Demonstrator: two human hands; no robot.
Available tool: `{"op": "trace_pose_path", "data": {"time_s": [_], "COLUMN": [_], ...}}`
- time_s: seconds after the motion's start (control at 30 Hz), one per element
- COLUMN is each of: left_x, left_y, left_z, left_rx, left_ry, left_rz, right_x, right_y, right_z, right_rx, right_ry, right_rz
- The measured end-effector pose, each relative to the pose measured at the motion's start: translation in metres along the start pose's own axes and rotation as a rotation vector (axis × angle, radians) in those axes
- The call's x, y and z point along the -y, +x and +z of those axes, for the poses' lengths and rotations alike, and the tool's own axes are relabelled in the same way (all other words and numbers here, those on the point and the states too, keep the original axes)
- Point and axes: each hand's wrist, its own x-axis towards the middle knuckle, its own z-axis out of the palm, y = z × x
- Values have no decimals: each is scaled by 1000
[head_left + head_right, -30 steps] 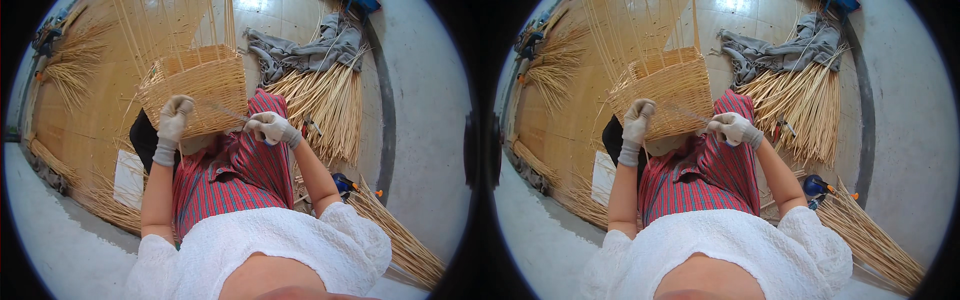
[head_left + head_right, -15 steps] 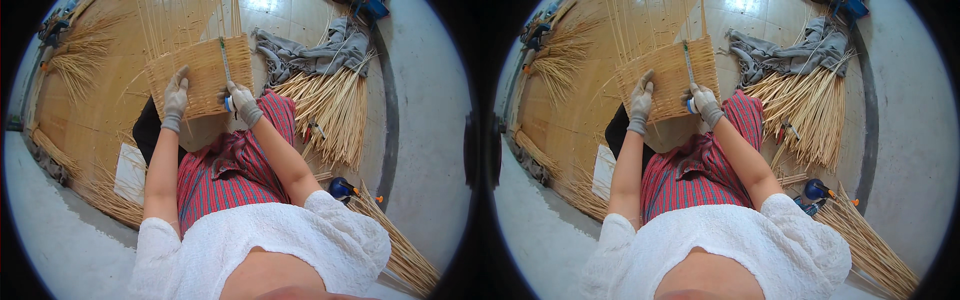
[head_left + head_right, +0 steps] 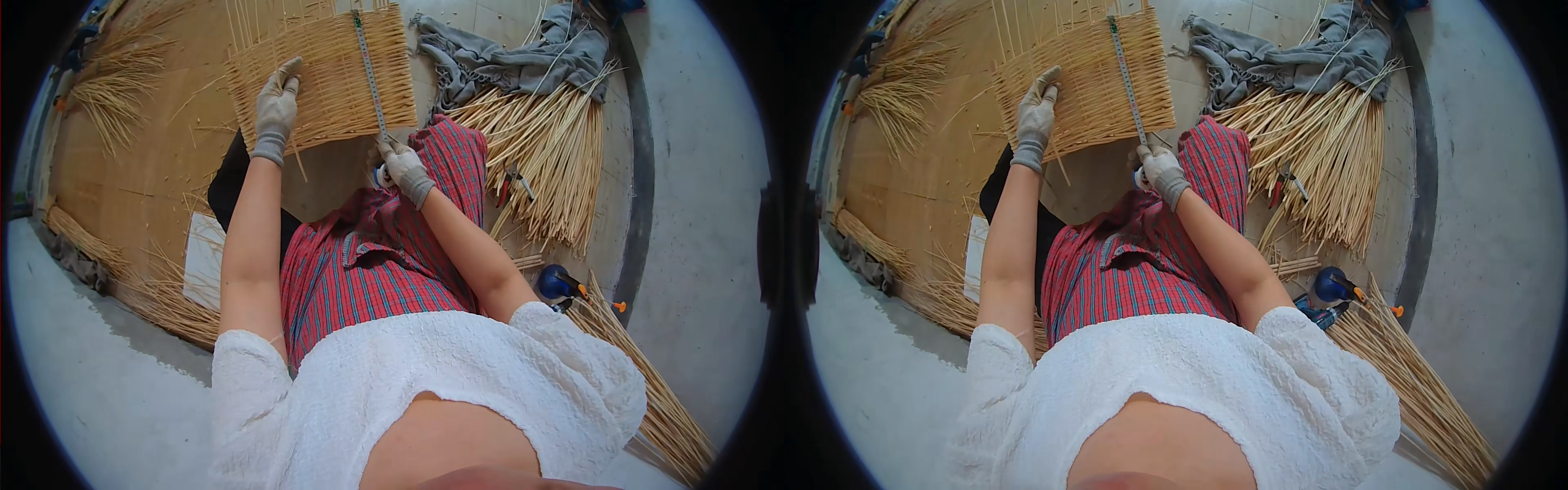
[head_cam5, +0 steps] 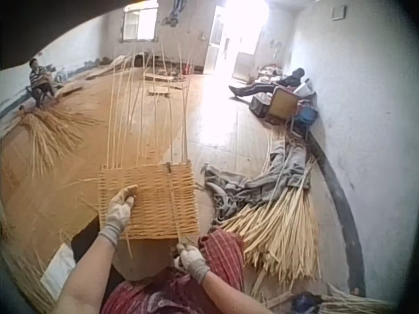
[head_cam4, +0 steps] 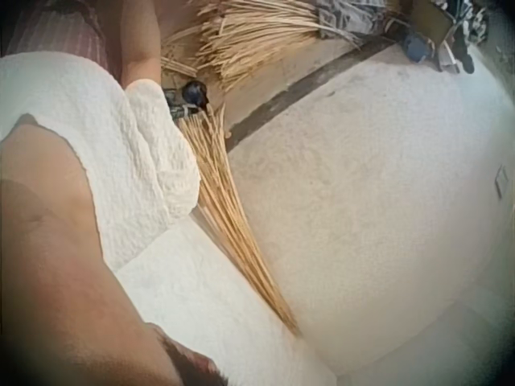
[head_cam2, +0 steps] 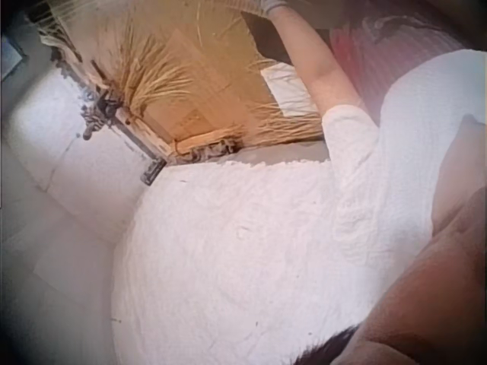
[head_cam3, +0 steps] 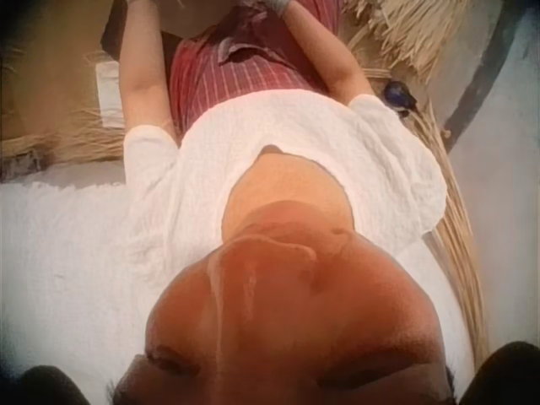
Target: The person sits on the floor and weaves a rectangular basket using thin bamboo strips. They interlace the strips by hand, occasionally measure the basket with a tape measure, and use a hammer to adjust the structure.
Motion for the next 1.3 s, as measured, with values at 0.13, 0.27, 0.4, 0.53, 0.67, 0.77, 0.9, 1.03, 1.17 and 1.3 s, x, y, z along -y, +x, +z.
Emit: {"op": "trace_pose_path", "data": {"time_s": [0.13,0.27,0.4,0.53,0.67,0.77,0.9,1.03,1.17,1.3], "left_x": [-4,0,-8,-10,-7,4,6,14,-9,-61], "left_y": [0,-5,-10,-22,-45,-67,-104,-133,-132,-104], "left_z": [2,-3,2,3,1,0,9,9,15,32], "left_rx": [4,-4,12,-11,-44,-52,-59,-97,-81,-101], "left_ry": [-2,12,14,64,21,-9,-101,-21,169,-105], "left_rz": [-48,-28,-5,63,38,25,-20,-10,79,63], "right_x": [1,10,-4,-25,7,58,98,94,116,169], "right_y": [0,-11,-7,12,-33,-90,-179,-223,-189,-75], "right_z": [-1,4,-2,-8,2,-10,-35,-48,-46,-26], "right_rx": [0,7,-56,-156,78,124,236,488,393,-264], "right_ry": [17,21,-171,-580,-2,-191,-694,-1296,-862,-823], "right_rz": [15,30,-59,-128,-136,-261,-242,-280,-642,-1117]}}
